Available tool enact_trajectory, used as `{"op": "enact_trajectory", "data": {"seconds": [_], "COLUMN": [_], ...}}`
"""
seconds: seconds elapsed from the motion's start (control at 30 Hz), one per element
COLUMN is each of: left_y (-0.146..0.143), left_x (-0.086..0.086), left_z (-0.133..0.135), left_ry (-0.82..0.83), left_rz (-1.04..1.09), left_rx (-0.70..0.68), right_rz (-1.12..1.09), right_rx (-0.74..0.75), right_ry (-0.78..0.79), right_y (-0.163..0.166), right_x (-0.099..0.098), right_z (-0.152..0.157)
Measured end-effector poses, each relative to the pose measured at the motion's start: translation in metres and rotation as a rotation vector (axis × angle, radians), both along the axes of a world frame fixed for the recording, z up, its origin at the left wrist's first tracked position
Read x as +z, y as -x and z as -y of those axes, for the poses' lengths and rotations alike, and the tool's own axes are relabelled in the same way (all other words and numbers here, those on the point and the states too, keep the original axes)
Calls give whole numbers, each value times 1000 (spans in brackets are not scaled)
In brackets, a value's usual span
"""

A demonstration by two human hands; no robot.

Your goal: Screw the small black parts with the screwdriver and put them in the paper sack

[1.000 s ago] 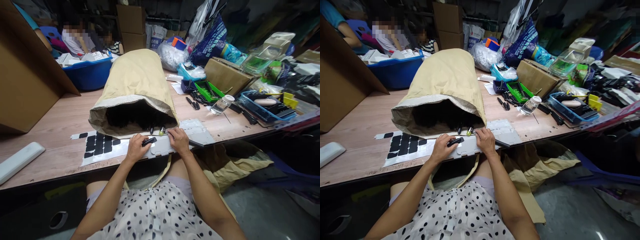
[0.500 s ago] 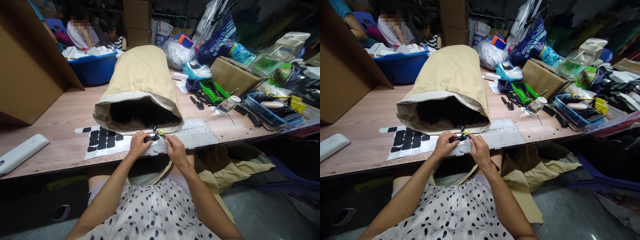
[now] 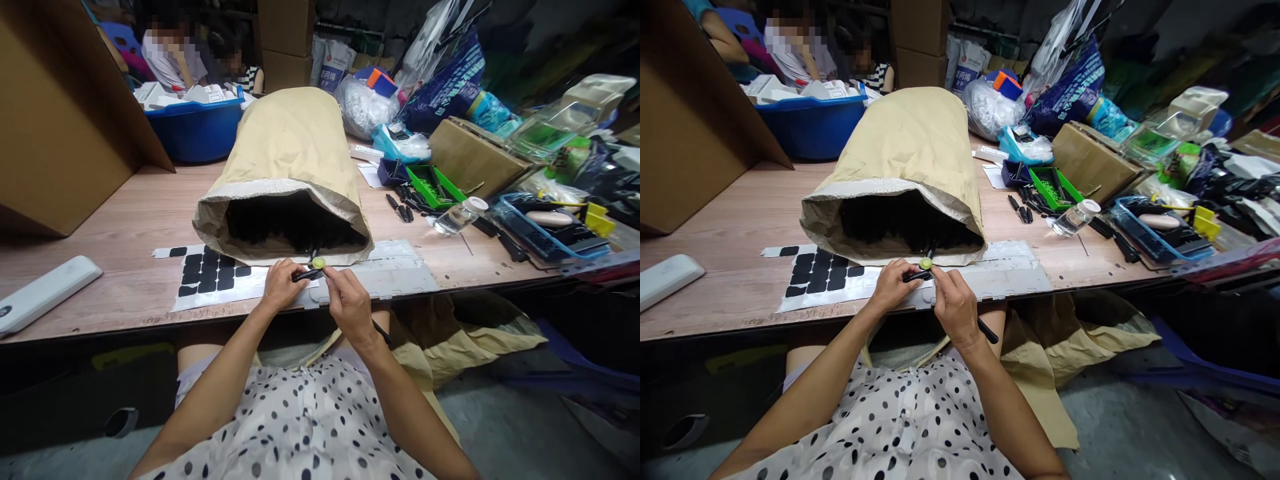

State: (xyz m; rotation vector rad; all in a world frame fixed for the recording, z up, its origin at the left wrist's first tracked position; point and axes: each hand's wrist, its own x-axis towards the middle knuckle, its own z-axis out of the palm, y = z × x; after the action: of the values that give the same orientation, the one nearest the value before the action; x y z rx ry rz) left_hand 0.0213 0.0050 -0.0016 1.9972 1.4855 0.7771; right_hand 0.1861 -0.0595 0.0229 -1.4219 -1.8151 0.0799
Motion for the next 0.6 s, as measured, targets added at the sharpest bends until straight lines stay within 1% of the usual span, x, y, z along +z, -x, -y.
{"op": "enact_trajectory", "data": {"seconds": [0.17,0.27,0.37,0.43,0.53,0.6], "left_y": [1,1,0,0,0,1], "left_x": [0,0,1,1,2,3], "left_z": [-2,-1,1,2,2,2], "left_ry": [4,-2,-15,-31,-45,-45], "left_rz": [-11,-3,4,6,-1,-2], "left_rx": [-20,-16,-3,1,-10,-21], "right_rz": [100,101,99,143,241,301], "right_rx": [31,-5,-102,-174,-246,-259], "right_ry": [36,27,-4,-8,17,39], "right_y": [8,3,-14,-29,-50,-57], "right_x": [-2,-3,-1,-2,-11,-20], "right_z": [3,-1,-11,-21,-35,-41]}}
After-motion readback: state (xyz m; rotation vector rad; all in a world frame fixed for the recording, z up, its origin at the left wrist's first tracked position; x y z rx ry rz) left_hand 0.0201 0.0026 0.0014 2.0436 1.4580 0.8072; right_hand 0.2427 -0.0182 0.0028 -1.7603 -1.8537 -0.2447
